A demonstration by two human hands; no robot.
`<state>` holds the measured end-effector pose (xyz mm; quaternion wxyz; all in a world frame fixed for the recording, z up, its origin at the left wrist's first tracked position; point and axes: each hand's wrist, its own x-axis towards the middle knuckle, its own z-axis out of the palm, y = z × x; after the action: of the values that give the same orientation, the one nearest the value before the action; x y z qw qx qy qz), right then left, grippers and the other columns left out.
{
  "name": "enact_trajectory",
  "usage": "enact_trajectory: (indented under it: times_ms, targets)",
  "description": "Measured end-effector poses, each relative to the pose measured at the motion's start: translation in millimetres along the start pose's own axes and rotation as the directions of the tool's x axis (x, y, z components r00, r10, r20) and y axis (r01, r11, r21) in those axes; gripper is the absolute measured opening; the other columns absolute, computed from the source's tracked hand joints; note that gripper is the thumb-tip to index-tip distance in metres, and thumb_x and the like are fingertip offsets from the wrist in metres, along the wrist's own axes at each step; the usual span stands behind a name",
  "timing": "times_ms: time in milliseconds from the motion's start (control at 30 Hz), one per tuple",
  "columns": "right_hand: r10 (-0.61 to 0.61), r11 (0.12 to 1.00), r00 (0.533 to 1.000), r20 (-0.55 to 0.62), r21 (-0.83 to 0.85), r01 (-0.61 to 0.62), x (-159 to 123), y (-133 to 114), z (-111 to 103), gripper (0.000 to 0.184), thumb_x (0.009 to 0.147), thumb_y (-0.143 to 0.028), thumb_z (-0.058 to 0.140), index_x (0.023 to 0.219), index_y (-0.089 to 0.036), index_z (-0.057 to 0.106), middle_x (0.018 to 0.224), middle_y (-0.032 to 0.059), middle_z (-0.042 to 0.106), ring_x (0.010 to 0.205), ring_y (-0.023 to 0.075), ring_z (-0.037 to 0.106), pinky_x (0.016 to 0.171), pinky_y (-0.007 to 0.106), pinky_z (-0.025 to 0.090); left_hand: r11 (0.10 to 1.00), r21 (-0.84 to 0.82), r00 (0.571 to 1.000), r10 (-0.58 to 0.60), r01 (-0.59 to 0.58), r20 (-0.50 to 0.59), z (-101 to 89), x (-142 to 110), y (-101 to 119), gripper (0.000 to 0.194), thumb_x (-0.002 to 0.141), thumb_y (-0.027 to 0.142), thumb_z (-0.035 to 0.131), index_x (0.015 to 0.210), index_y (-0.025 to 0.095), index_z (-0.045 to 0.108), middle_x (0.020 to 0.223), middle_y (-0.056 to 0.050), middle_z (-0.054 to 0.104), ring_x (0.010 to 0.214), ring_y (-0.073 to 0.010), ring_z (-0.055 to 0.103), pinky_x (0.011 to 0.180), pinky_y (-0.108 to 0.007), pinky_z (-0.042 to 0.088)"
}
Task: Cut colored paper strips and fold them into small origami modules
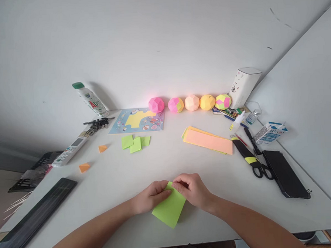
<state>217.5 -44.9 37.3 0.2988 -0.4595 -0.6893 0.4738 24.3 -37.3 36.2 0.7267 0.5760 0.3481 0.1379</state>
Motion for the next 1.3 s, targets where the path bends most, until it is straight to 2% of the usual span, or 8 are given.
enact_trajectory:
  times_ms: [367, 1067, 1300]
  targets:
    - [-0.018, 1.000, 1.000, 0.019, 0.012, 0.018, 1.6, 3.6, 1.3, 0.023, 0.085, -0.035, 0.051, 0.076, -0.016, 0.060, 0.059, -0.0020, 0.050, 0.052, 0.0091, 0.039, 0.047, 0.021, 0.032, 0.998, 0.058, 1.000, 0.007, -0.008, 0.006, -0.8, 0.5, -0.3, 0.034, 0.087, 0.045, 0.044, 0.090, 0.013, 0.054, 0.074, -0.002, 0.056, 0.062, -0.0111, 0.049, 0.054, -0.023, 0.036]
    - [-0.011, 1.000, 1.000, 0.015, -0.007, 0.011, 1.2, 2.3, 1.0, 0.024, 0.086, -0.035, 0.050, 0.072, -0.016, 0.058, 0.058, -0.0019, 0.049, 0.053, 0.0094, 0.039, 0.047, 0.021, 0.031, 0.999, 0.045, 1.000, 0.013, -0.013, 0.003, -0.6, 0.7, -1.2, 0.034, 0.085, 0.048, 0.045, 0.086, 0.014, 0.054, 0.071, 0.000, 0.054, 0.060, -0.0101, 0.047, 0.052, -0.022, 0.034]
    - [-0.011, 0.999, 1.000, 0.020, 0.036, 0.011, 0.5, 3.2, -0.3, 0.022, 0.085, -0.036, 0.052, 0.078, -0.016, 0.059, 0.061, -0.0008, 0.053, 0.053, 0.0097, 0.042, 0.047, 0.021, 0.034, 0.998, 0.017, 0.997, 0.069, -0.068, -0.027, 0.1, 0.9, -3.4, 0.036, 0.084, 0.050, 0.046, 0.086, 0.014, 0.052, 0.070, 0.001, 0.050, 0.059, -0.0094, 0.044, 0.052, -0.021, 0.034]
